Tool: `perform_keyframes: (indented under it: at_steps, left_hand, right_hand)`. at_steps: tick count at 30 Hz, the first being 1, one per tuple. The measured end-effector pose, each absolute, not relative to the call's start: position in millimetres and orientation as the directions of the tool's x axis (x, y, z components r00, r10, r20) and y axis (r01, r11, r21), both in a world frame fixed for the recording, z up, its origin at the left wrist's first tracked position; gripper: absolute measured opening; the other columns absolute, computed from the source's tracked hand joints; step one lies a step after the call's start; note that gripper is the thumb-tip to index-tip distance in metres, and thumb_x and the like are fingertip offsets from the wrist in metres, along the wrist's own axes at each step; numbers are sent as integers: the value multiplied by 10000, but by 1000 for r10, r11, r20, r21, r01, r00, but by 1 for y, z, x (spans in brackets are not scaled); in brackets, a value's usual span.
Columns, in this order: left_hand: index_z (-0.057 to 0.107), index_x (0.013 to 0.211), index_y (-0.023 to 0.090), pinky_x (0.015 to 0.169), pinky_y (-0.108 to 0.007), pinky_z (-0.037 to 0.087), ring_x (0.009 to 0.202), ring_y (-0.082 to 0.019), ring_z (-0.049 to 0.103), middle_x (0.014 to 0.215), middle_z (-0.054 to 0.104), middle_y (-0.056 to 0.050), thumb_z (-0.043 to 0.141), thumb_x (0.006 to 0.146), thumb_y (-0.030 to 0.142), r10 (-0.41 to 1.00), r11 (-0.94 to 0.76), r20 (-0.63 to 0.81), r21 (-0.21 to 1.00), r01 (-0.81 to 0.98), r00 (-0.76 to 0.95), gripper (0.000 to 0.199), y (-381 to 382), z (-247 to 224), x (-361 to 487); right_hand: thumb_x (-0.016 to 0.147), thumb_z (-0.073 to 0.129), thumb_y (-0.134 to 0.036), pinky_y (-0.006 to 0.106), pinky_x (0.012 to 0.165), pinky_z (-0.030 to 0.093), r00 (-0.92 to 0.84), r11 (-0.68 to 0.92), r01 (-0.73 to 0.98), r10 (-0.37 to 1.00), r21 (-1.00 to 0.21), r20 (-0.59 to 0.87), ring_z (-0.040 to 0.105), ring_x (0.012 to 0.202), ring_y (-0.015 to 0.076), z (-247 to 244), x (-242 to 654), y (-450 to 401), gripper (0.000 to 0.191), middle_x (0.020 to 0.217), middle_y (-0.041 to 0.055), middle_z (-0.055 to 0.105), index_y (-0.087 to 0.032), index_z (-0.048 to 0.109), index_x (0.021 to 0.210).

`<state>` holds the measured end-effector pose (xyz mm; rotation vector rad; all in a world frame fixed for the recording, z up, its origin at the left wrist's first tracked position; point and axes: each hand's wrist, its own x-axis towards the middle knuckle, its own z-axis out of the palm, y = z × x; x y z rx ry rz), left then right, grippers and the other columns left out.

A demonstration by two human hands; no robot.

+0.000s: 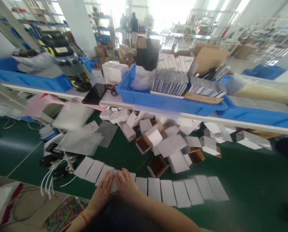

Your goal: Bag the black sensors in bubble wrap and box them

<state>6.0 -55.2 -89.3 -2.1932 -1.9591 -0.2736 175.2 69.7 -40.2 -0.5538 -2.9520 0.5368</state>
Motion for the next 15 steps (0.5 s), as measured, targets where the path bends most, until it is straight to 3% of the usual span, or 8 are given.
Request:
perform_keyframes:
  at_steps: [4,9,12,15]
  left_hand:
    - [81,1655,65,1081,-490,538,1408,-393,529,1529,520,-260,472,959,216,952,-164,269,44,985,146,813,-51,-76,-3]
    - [205,1654,202,1022,-445,601,1343,-336,608,1550,535,-172,502,999,421,913,-320,327,197,927,246,752,-44,-53,-22]
    - [266,1641,236,998,-473,621,1324,-342,626,1583,501,-153,499,1017,433,925,-300,325,305,904,197,695,-46,-57,-35]
    - [348,1604,293,920,-453,664,1209,-321,704,1486,605,-115,481,1028,451,915,-308,365,357,882,172,612,-54,-83,-44]
  right_hand:
    - [756,833,-418,517,1084,513,-921,825,367,387,-430,-42,595,1118,351,-22,153,79,739,1225,188,658,-54,567,1342]
    - [548,927,-575,455,949,572,-838,694,483,543,-534,-53,616,1008,313,-7,171,85,756,1082,116,665,-144,644,1101]
    - [468,913,-686,386,854,593,-650,499,619,759,-607,-38,626,946,270,4,220,77,813,1054,66,642,-200,622,1051]
    - [595,860,-648,344,799,588,-309,220,748,950,-626,-35,634,923,243,14,292,68,733,1087,59,618,-224,588,1127]
